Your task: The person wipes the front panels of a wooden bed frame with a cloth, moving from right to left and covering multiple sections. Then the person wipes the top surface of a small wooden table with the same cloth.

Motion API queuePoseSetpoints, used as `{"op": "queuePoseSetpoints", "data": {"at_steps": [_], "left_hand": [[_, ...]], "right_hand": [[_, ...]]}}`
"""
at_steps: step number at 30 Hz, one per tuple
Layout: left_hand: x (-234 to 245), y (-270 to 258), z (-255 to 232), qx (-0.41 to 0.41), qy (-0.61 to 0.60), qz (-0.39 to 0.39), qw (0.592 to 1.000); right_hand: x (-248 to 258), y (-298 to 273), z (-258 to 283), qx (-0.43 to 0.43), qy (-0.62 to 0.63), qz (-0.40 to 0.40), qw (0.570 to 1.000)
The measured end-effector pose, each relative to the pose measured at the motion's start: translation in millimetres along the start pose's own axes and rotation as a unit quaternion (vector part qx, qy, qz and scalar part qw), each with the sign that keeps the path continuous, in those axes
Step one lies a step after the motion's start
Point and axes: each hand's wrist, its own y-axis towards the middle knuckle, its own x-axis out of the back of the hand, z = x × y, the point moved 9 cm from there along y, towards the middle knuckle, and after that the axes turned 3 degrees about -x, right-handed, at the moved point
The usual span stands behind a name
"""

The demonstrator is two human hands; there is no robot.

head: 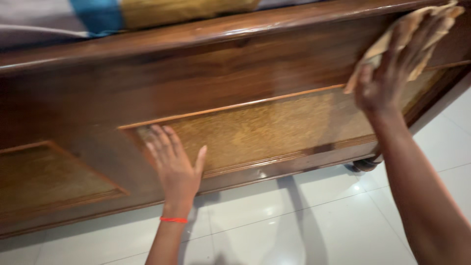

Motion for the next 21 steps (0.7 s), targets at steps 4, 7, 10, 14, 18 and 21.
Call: {"op": "queuePoseSetpoints", "data": {"at_steps": [4,7,10,14,18,21], "left_hand": [[19.6,0.9,2.1,-0.032,0.011,0.006,0.999],[35.4,-3.2,8.1,-0.051,-0.003,0.006,0.999],[50.6,-9.9,14.8,-0.072,-0.052,-0.003,0.996],[64.7,-22.2,27.8,-0.096,-0.096,-0.002,0.991],[80.6,-34.8,59.2,-0.089,-0.11,0.0,0.99],[95.5,-39.1,88.8,-0.067,-0.11,-0.012,0.992]], "right_hand": [[-5.3,1.7,109.7,0.018,-0.005,-0.036,0.999],[1.1,0.8,176.7,0.023,0.001,-0.018,1.0],[6.0,6.0,237.1,0.037,-0.003,-0.03,0.999],[4.7,5.8,323.8,0.069,0.005,-0.007,0.998],[3.2,6.4,429.0,0.112,-0.008,0.014,0.994],[4.8,6.7,506.8,0.138,0.001,0.066,0.988]]}}
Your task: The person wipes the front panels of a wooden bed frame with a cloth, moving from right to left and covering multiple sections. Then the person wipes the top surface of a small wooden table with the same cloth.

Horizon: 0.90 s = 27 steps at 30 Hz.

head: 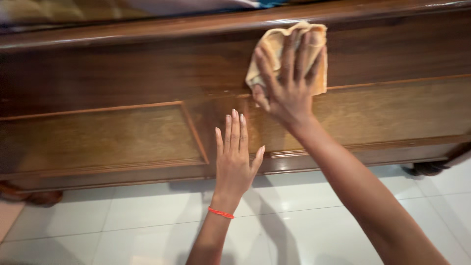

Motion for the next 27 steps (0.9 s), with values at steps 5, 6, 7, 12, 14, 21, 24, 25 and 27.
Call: {"op": "queuePoseSetpoints", "data": {"at_steps": [5,6,7,12,14,21,24,25,27], "left_hand": [[36.5,-13.2,44.9,0.048,-0.012,-0.028,0.998],[43.6,-16.1,55.8,0.059,-0.016,-0.033,0.998],[51.5,-19.8,66.6,0.073,-0.02,-0.04,0.996],[90.4,-44.7,118.1,0.14,-0.021,-0.084,0.986],[104.8,-55.8,135.8,0.153,-0.022,-0.091,0.984],[143.9,-85.1,182.7,0.183,0.015,-0.115,0.976],[144.4,-87.6,186.5,0.194,0.002,-0.116,0.974],[142.5,-87.1,184.3,0.193,-0.001,-0.11,0.975],[136.2,-83.9,177.4,0.191,-0.006,-0.099,0.977]], "right_hand": [[15.4,33.3,114.8,0.047,0.084,0.028,0.995],[15.6,39.2,136.8,0.057,0.097,0.029,0.993],[17.0,45.1,156.3,0.065,0.106,0.02,0.992],[20.1,66.8,243.6,0.104,0.11,-0.03,0.988],[23.8,79.7,284.6,0.134,0.126,-0.042,0.982],[33.4,117.3,400.2,0.192,0.126,-0.055,0.972],[33.7,122.1,408.3,0.205,0.136,-0.044,0.968],[33.5,122.1,406.0,0.213,0.141,-0.036,0.966],[32.9,121.6,396.8,0.23,0.15,-0.02,0.961]]}}
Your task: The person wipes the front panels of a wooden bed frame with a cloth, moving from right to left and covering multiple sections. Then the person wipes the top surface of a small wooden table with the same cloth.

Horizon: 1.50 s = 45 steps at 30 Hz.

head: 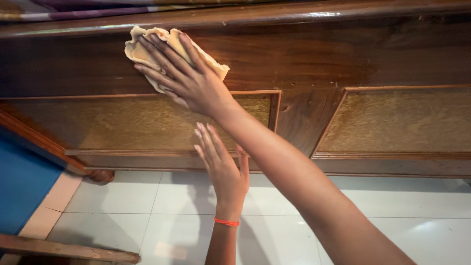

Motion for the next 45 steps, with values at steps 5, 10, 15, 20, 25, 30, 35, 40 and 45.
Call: {"op": "queuePoseSetpoints", "data": {"at_steps": [5,10,15,20,25,30,35,40,45], "left_hand": [[-14.3,-1.7,-22.8,-0.012,0.003,0.016,1.0],[-26.7,-2.1,-47.7,-0.034,0.013,0.032,0.999],[-39.7,-3.6,-71.9,-0.058,0.02,0.036,0.997],[-53.0,-2.5,-87.5,-0.071,0.033,0.038,0.996],[-71.0,0.1,-101.2,-0.079,0.038,0.042,0.995],[-90.3,1.6,-118.0,-0.082,0.036,0.041,0.995],[-111.1,1.3,-147.7,-0.102,0.03,0.039,0.994],[-134.2,-2.3,-174.4,-0.111,0.054,0.067,0.99],[-154.1,-3.2,-201.2,-0.13,0.08,0.067,0.986]], "right_hand": [[21.6,-30.4,-37.5,0.01,0.004,-0.02,1.0],[43.6,-68.3,-76.0,0.017,-0.022,-0.024,0.999],[60.6,-90.2,-102.1,0.012,-0.03,-0.027,0.999],[68.6,-101.9,-116.8,0.015,-0.016,-0.021,1.0],[70.8,-111.8,-128.9,0.023,-0.019,-0.019,0.999],[77.6,-131.9,-148.3,0.033,-0.035,-0.014,0.999],[92.4,-160.6,-182.5,0.023,-0.028,-0.009,0.999],[107.4,-196.7,-220.9,0.021,-0.05,-0.006,0.999],[118.8,-238.8,-263.3,0.003,-0.075,0.006,0.997]]}}
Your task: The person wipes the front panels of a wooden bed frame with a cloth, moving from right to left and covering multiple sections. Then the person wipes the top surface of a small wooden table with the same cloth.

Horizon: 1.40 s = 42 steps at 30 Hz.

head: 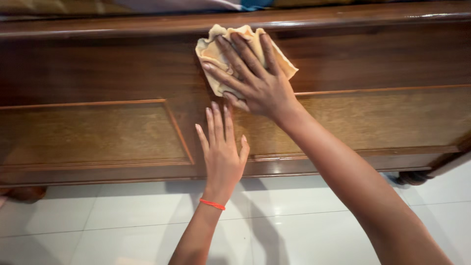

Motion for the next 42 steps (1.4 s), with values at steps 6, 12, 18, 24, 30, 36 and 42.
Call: {"op": "queuePoseSetpoints", "data": {"at_steps": [6,12,18,24,30,36,42], "left_hand": [[-12.7,7.6,-26.6,0.016,0.003,-0.041,0.999],[-31.1,14.2,-48.2,0.038,0.08,-0.036,0.995],[-69.5,16.4,-86.4,0.022,0.144,0.012,0.989],[-100.2,21.2,-81.0,0.049,0.105,0.012,0.993],[-105.1,20.9,-84.2,0.051,0.103,0.014,0.993],[-103.7,21.5,-91.1,0.056,0.099,0.028,0.993],[-104.8,19.9,-86.3,0.05,0.098,0.027,0.994]], "right_hand": [[0.6,-65.8,-67.5,-0.012,-0.044,0.034,0.998],[3.6,-136.4,-142.8,-0.059,-0.045,0.051,0.996],[10.3,-197.5,-207.7,-0.096,-0.078,0.046,0.991],[17.3,-262.7,-270.7,-0.127,-0.113,0.0,0.985],[27.1,-343.3,-359.0,-0.207,-0.154,-0.024,0.966],[51.3,-421.2,-434.7,-0.309,-0.154,0.005,0.938],[78.1,-466.3,-468.3,-0.492,-0.05,0.035,0.869]]}}
